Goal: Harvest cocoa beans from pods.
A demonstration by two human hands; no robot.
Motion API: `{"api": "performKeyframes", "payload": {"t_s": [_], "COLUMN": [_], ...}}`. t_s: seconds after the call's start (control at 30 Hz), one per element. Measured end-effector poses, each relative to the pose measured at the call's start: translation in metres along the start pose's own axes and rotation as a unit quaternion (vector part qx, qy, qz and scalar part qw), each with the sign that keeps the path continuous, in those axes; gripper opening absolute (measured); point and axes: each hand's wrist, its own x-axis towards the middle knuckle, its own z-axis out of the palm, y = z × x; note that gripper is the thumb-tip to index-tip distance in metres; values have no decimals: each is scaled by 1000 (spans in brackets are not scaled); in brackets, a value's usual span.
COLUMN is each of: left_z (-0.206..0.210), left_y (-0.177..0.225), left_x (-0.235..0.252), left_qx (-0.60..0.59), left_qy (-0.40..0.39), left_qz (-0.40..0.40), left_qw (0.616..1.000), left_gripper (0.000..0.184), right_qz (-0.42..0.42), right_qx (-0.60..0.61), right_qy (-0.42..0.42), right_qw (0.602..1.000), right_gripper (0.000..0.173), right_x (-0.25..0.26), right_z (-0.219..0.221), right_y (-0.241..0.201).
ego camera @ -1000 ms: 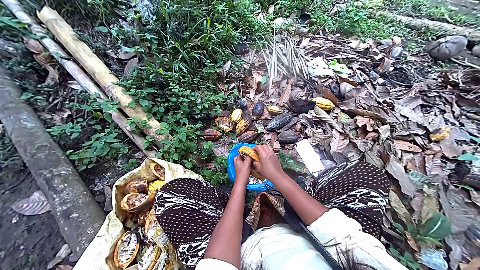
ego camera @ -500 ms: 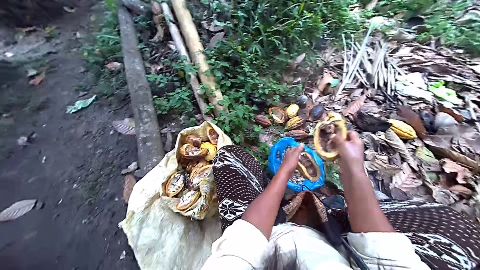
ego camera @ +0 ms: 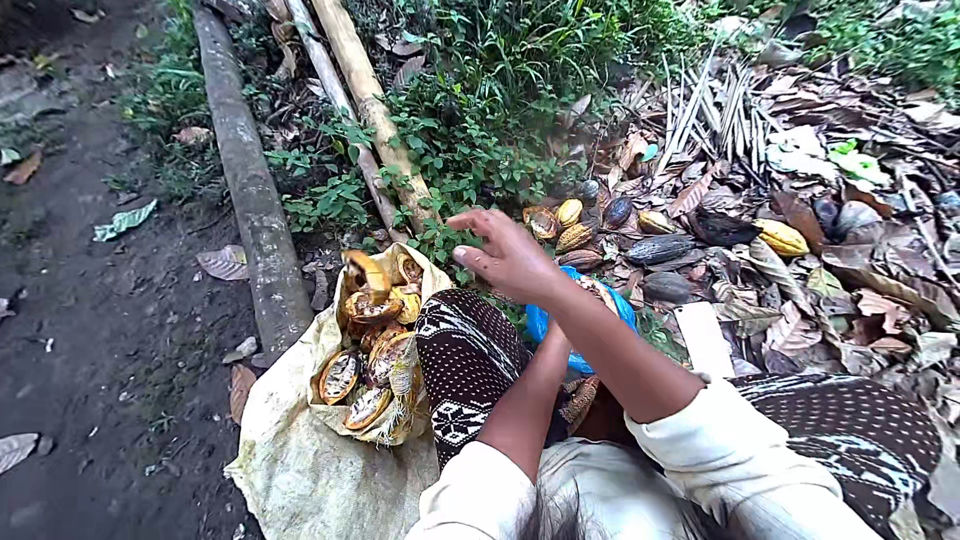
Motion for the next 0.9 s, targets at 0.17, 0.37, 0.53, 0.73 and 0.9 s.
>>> {"api": "performKeyframes", "payload": {"t_s": [0.17,0.37,0.53,0.73,0.9], "left_z": [35,39,38,45,40], "left_y": [29,32,24,23,17], "left_x": [-4,-3,4,3,6], "left_qx": [77,136,130,155,211], "left_qy": [84,67,53,1,9], "left_qz": [-91,-90,-52,-2,14], "left_qw": [989,984,989,988,977], "left_gripper": [47,46,47,56,61], "right_qz": [5,154,319,309,278], "right_qx": [45,26,78,169,21], "right_qy": [112,220,196,141,142], "right_qw": [993,963,924,925,950], "right_gripper": [28,28,40,50,60], "right_x": [-30,-93,-142,-142,-133], "right_z": [-53,-96,-89,-73,-58], "right_y": [47,144,212,220,222]}}
